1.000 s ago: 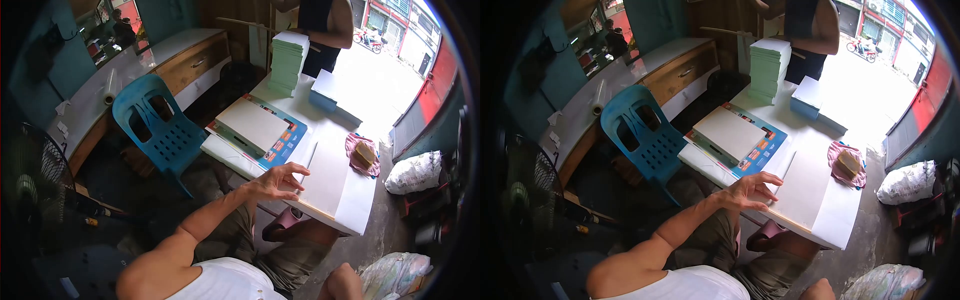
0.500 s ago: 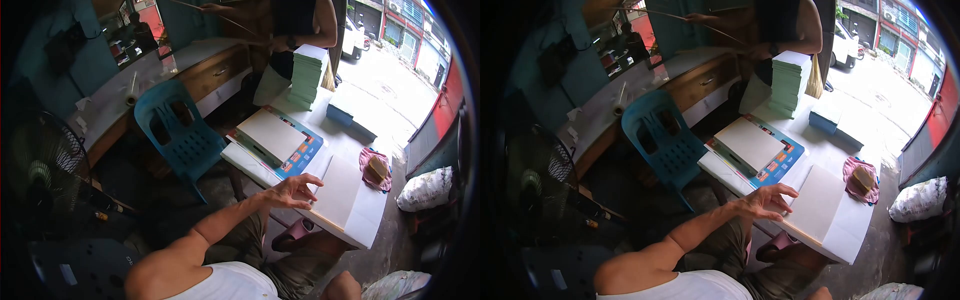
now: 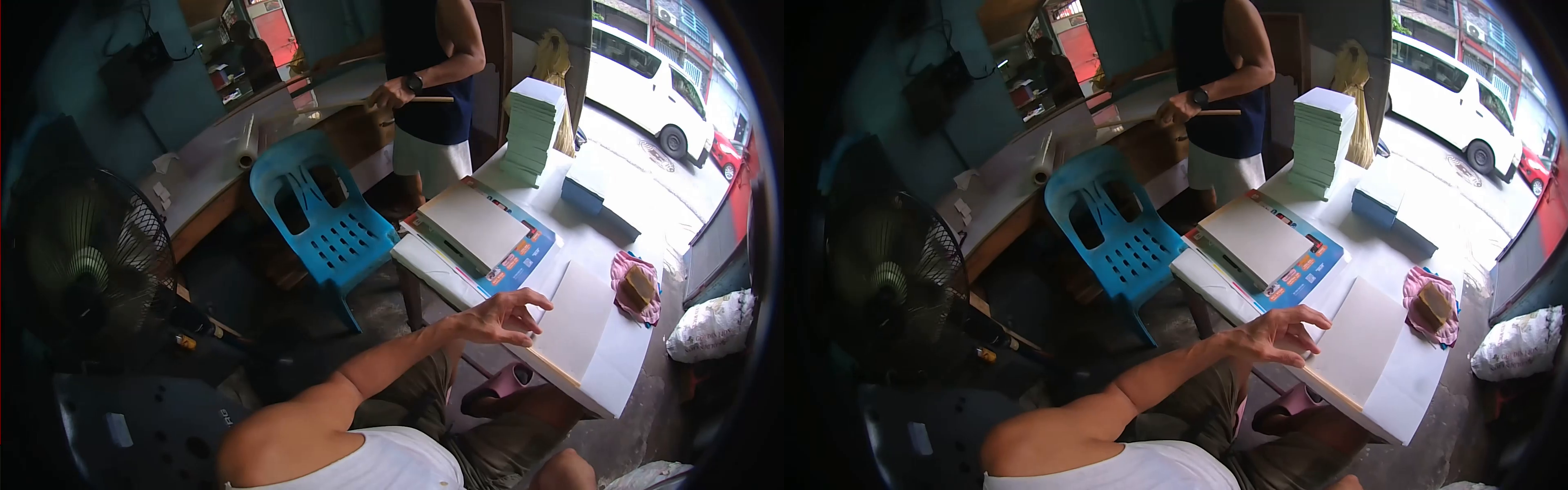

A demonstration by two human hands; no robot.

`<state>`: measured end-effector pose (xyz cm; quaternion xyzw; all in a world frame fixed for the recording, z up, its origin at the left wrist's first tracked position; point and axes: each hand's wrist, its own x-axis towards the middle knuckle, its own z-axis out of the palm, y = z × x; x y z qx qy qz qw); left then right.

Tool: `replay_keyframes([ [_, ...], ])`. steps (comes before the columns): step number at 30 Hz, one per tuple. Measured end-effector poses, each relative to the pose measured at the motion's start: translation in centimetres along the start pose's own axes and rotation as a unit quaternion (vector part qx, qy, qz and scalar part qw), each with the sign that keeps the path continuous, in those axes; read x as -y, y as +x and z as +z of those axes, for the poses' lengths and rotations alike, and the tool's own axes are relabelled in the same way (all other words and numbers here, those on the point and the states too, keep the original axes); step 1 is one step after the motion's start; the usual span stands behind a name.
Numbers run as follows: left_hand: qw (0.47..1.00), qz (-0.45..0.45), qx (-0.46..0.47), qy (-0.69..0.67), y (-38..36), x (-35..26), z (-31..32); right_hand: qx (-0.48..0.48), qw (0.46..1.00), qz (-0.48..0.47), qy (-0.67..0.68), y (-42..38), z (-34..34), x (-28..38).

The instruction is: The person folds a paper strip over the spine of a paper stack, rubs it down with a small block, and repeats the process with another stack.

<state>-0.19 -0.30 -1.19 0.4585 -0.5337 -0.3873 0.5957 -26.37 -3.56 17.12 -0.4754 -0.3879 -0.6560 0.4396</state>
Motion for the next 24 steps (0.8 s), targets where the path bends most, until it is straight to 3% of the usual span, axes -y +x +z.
replay_keyframes([
  [13,0.999,-0.011,-0.004,-0.038,0.1,0.1,0.2,-0.025,1.000,-0.013,-0.003,1.3,-0.5,0.7],
  [16,0.999,-0.031,0.006,-0.030,-0.1,-0.7,-0.2,-0.100,0.990,-0.043,-0.094,2.2,-2.8,1.9],
  [17,0.999,-0.021,0.006,-0.029,0.0,-0.9,-0.3,-0.138,0.978,-0.052,-0.151,2.7,-4.1,2.0],
  [18,0.999,-0.030,0.000,-0.015,-0.1,-1.3,-0.2,-0.166,0.945,-0.003,-0.281,1.5,-6.6,2.5],
  [19,1.000,0.015,0.012,0.013,-0.1,-1.3,-0.3,-0.121,0.921,0.042,-0.367,1.1,-8.2,1.5],
  [21,0.991,0.054,0.015,0.125,-0.5,-2.2,0.2,0.090,0.840,0.203,-0.495,-0.6,-10.2,0.9],
  [23,0.963,0.097,0.019,0.249,-0.2,-2.8,0.5,0.237,0.742,0.317,-0.541,-2.4,-12.0,1.1],
  [24,0.941,0.123,0.026,0.314,-0.1,-3.0,0.7,0.298,0.708,0.326,-0.551,-3.1,-12.8,1.1],
])
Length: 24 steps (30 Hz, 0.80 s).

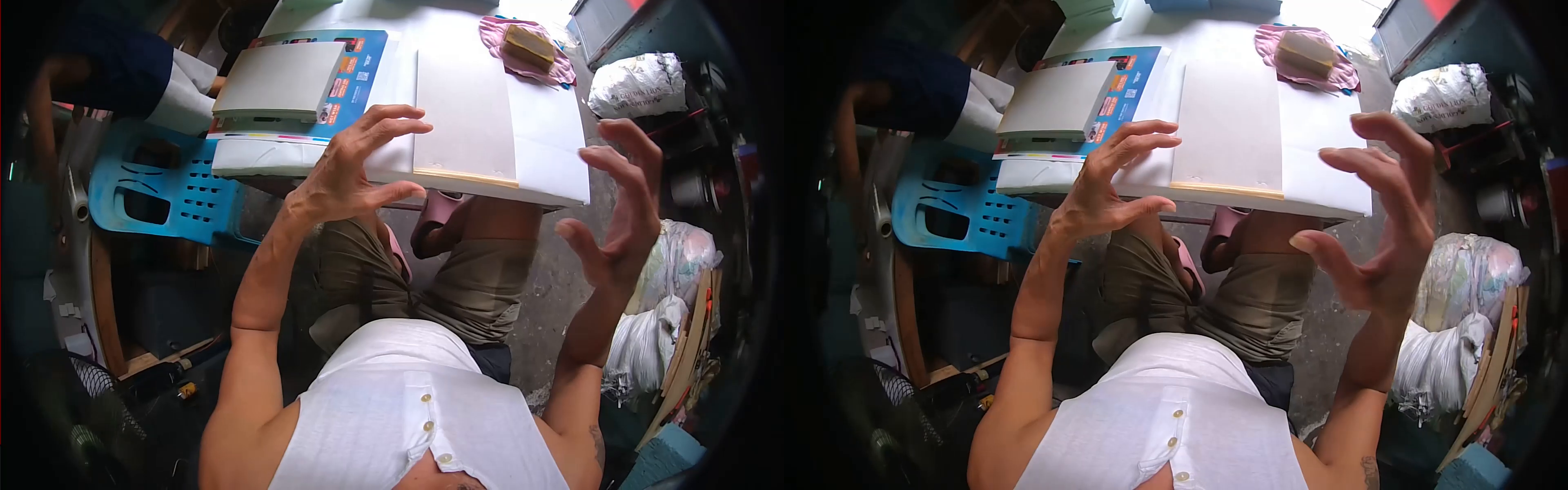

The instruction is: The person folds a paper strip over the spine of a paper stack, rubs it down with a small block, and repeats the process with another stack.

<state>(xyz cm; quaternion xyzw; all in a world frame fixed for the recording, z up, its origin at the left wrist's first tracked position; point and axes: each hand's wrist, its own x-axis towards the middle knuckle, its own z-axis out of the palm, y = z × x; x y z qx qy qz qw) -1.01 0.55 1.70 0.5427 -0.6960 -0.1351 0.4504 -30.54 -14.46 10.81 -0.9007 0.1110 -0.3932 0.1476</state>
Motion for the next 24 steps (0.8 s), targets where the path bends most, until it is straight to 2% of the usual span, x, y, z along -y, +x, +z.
replay_keyframes([
  [2,0.995,0.031,0.015,0.095,0.1,-0.1,0.1,0.086,0.996,0.034,-0.001,-1.4,1.0,-1.2],
  [4,0.990,0.033,0.039,0.133,0.1,-0.2,0.6,0.128,0.991,0.024,-0.045,-2.2,1.9,-2.1],
  [7,0.985,0.059,0.026,0.159,0.3,0.0,1.2,0.172,0.982,0.046,-0.055,-2.8,3.2,-2.5],
  [17,0.983,0.061,0.019,0.169,1.3,-0.1,0.8,0.132,0.990,-0.036,-0.046,-1.9,5.8,-4.3],
  [24,0.980,0.075,0.016,0.182,1.7,0.1,0.6,0.144,0.988,-0.030,-0.049,-1.3,5.4,-3.5],
])
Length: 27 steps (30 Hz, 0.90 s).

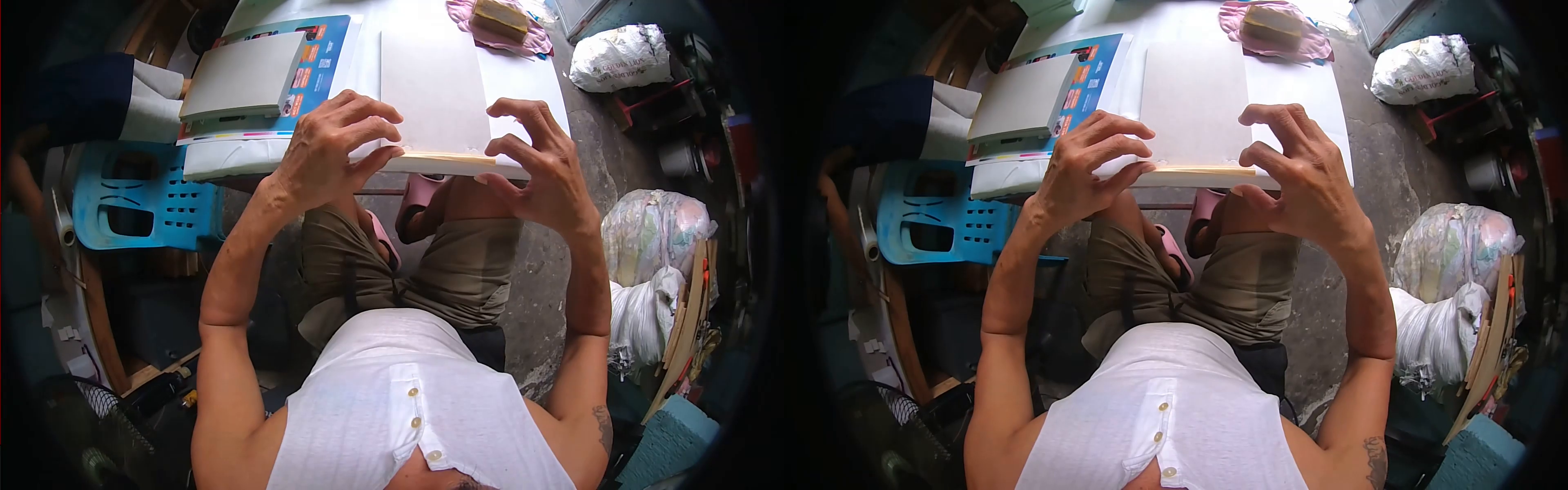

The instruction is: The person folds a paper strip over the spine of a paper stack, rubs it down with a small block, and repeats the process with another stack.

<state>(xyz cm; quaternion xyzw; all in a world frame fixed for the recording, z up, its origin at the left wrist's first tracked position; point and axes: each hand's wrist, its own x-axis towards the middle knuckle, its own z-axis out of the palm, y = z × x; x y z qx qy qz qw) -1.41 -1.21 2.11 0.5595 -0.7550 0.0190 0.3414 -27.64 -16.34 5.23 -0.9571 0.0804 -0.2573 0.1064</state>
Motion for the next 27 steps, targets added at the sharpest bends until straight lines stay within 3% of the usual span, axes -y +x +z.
replay_keyframes([
  [11,1.000,0.000,0.021,0.003,0.2,0.2,-0.4,-0.004,0.999,-0.024,0.032,0.7,0.6,-1.9],
  [17,0.996,-0.043,0.062,-0.051,0.6,1.3,-0.4,0.063,0.989,0.017,0.130,1.1,0.9,-3.6],
  [27,0.985,-0.090,0.089,-0.115,1.0,2.1,-0.4,0.082,0.981,0.010,0.176,1.0,1.9,-5.6],
])
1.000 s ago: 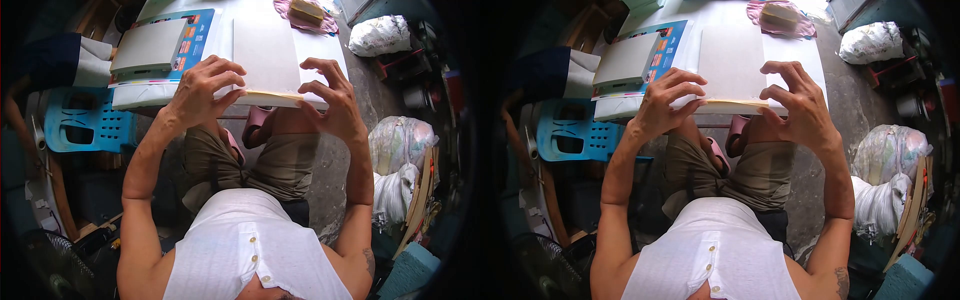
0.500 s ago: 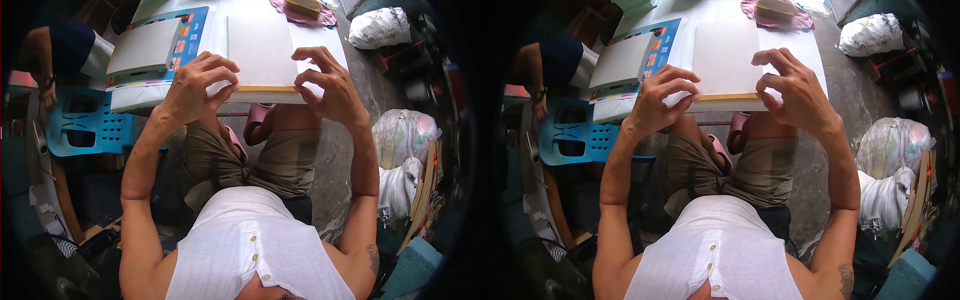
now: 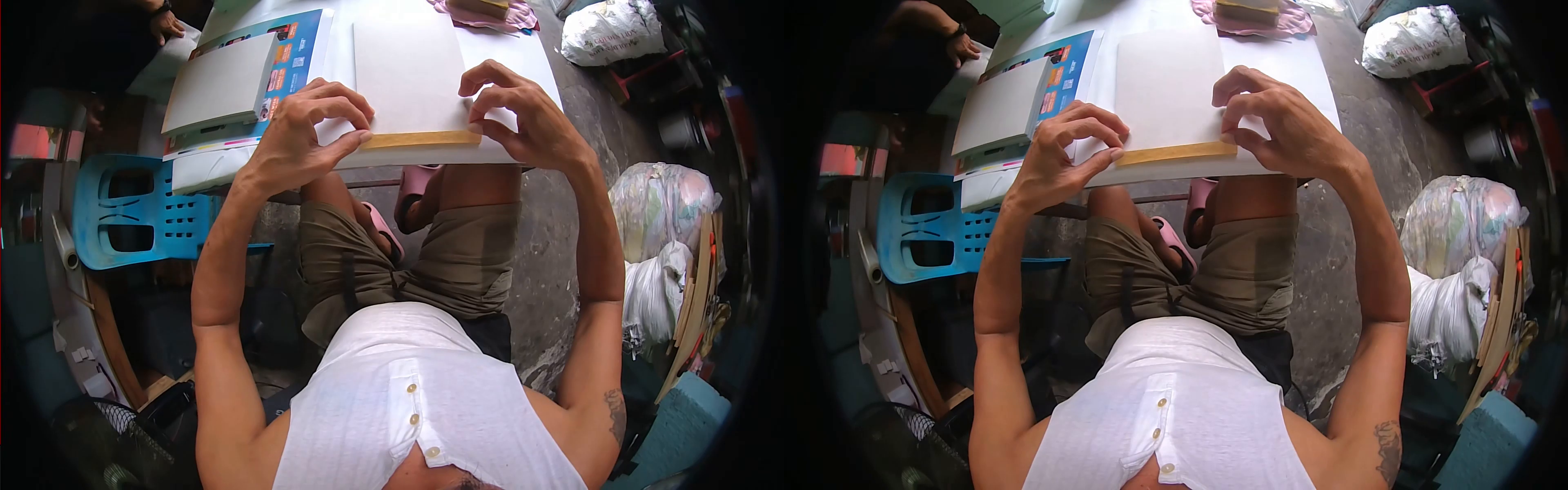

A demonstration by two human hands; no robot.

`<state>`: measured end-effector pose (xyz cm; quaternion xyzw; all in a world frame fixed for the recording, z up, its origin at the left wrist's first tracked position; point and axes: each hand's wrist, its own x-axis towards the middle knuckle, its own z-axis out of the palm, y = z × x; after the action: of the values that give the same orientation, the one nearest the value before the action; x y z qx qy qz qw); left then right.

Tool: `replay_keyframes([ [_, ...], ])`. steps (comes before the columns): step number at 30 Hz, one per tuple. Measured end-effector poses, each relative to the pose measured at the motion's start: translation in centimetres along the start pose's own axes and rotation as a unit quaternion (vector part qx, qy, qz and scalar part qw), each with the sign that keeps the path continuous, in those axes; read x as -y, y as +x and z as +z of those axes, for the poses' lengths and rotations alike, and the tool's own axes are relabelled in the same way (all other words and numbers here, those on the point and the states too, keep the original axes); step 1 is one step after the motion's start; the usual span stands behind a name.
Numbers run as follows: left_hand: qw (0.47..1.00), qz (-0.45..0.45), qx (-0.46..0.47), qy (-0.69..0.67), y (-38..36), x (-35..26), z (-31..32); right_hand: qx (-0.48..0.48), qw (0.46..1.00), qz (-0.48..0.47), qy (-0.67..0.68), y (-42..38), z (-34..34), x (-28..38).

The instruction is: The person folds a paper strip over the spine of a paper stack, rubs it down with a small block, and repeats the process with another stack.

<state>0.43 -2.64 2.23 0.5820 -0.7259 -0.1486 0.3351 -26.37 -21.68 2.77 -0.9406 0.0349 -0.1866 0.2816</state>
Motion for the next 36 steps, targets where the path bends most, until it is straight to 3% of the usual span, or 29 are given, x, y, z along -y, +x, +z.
replay_keyframes([
  [14,0.999,-0.032,0.008,-0.011,0.2,-0.4,0.0,-0.006,0.997,0.047,0.058,-0.3,-0.3,0.3],
  [17,0.999,-0.038,-0.002,-0.010,0.2,-0.6,0.3,-0.004,0.999,0.000,0.050,-0.4,-0.8,0.3],
  [24,0.999,-0.035,0.009,-0.008,0.5,-0.7,0.0,0.041,0.997,0.042,0.051,0.0,-0.6,0.1],
  [36,0.998,-0.054,0.014,-0.006,0.5,-0.5,0.1,0.015,1.000,0.013,-0.006,-0.1,0.2,-0.2],
])
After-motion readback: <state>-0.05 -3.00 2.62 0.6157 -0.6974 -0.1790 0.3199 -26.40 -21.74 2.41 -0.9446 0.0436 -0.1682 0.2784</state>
